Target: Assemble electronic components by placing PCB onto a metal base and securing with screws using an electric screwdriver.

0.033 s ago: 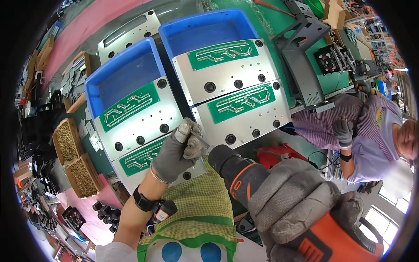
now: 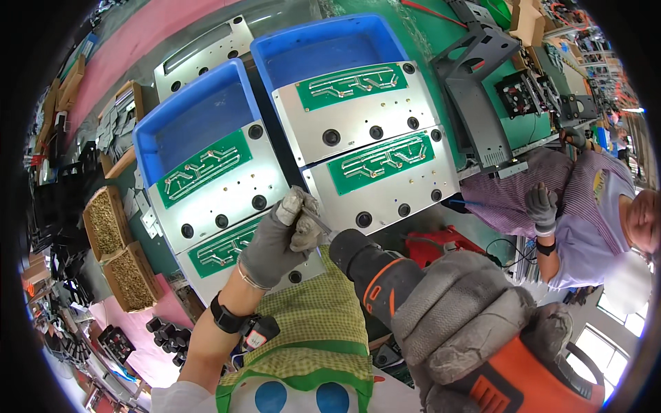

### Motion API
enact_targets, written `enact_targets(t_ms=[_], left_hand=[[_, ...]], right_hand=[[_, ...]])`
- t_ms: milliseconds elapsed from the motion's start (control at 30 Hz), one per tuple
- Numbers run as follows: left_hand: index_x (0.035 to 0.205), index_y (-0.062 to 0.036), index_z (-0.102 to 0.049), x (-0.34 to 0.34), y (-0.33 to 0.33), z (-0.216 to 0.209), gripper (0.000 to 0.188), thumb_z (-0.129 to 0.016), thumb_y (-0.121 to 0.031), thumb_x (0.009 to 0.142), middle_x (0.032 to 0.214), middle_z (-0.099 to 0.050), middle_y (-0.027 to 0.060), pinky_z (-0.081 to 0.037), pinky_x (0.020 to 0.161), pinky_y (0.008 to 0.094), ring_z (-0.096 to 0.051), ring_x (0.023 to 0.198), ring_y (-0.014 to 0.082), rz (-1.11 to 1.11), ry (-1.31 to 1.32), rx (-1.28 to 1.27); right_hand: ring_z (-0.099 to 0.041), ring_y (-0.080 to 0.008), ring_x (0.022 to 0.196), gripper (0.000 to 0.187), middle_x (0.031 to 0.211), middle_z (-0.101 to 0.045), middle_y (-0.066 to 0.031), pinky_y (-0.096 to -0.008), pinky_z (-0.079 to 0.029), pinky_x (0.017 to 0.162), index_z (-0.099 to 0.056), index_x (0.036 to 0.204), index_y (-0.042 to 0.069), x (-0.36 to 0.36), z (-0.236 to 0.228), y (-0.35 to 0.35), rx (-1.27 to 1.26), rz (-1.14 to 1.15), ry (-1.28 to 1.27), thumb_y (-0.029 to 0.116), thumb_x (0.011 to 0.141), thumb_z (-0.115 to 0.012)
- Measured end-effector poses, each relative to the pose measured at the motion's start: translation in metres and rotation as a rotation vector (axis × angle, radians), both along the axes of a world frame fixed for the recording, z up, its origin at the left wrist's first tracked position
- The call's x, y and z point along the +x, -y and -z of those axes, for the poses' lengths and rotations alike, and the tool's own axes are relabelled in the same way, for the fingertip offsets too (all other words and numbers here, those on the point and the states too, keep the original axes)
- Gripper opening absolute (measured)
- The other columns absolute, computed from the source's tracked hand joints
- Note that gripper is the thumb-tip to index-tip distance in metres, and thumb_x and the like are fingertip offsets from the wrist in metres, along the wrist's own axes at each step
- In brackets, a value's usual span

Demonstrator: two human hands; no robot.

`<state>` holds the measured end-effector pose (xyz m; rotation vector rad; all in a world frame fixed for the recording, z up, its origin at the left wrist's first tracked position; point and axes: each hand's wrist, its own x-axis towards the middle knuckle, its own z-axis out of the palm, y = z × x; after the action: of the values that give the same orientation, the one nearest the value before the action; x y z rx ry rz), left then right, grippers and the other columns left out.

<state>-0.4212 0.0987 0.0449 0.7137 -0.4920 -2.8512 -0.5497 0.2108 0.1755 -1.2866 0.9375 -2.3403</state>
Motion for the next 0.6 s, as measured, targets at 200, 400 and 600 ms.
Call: enact_targets(t_ms=[200, 400, 600], left_hand=[[0.092, -0.0071, -0.051, -0.006, -0.006, -0.012, 0.036, -0.041, -0.042, 0.092, 0.077, -0.05, 0.001, -0.035, 0.053, 0.0184, -0.046, 0.063, 0.0064, -0.005, 0.228, -0.221], [0.097, -0.0064, -0.049, 0.022, -0.016, 0.019, 0.023, -0.041, -0.027, 0.094, 0.084, -0.051, 0.0014, -0.041, 0.062, 0.0204, -0.051, 0.074, 0.0105, -0.011, 0.138, 0.192], [0.098, -0.0066, -0.048, 0.042, -0.015, 0.009, 0.013, -0.05, -0.016, 0.089, 0.084, -0.053, 0.0013, -0.045, 0.062, 0.0216, -0.053, 0.073, 0.0107, 0.019, 0.294, 0.033]], right_hand=[[-0.056, -0.0227, 0.058, 0.033, 0.067, -0.055, -0.0096, -0.0328, -0.049, 0.06, -0.055, 0.088, 0.001, -0.012, 0.02, 0.006, 0.178, -0.171, 0.004, 0.032, 0.079, -0.059], [-0.058, -0.0215, 0.064, 0.049, 0.074, -0.057, -0.0073, -0.0325, -0.049, 0.066, -0.055, 0.095, 0.001, -0.03, 0.063, 0.037, 0.235, 0.284, 0.064, 0.034, 0.066, -0.077], [-0.051, -0.0184, 0.059, 0.064, 0.078, -0.051, -0.0078, -0.0343, -0.046, 0.055, -0.031, 0.124, 0.002, -0.039, 0.097, 0.044, 0.404, 0.578, -0.248, 0.031, 0.079, -0.064]])
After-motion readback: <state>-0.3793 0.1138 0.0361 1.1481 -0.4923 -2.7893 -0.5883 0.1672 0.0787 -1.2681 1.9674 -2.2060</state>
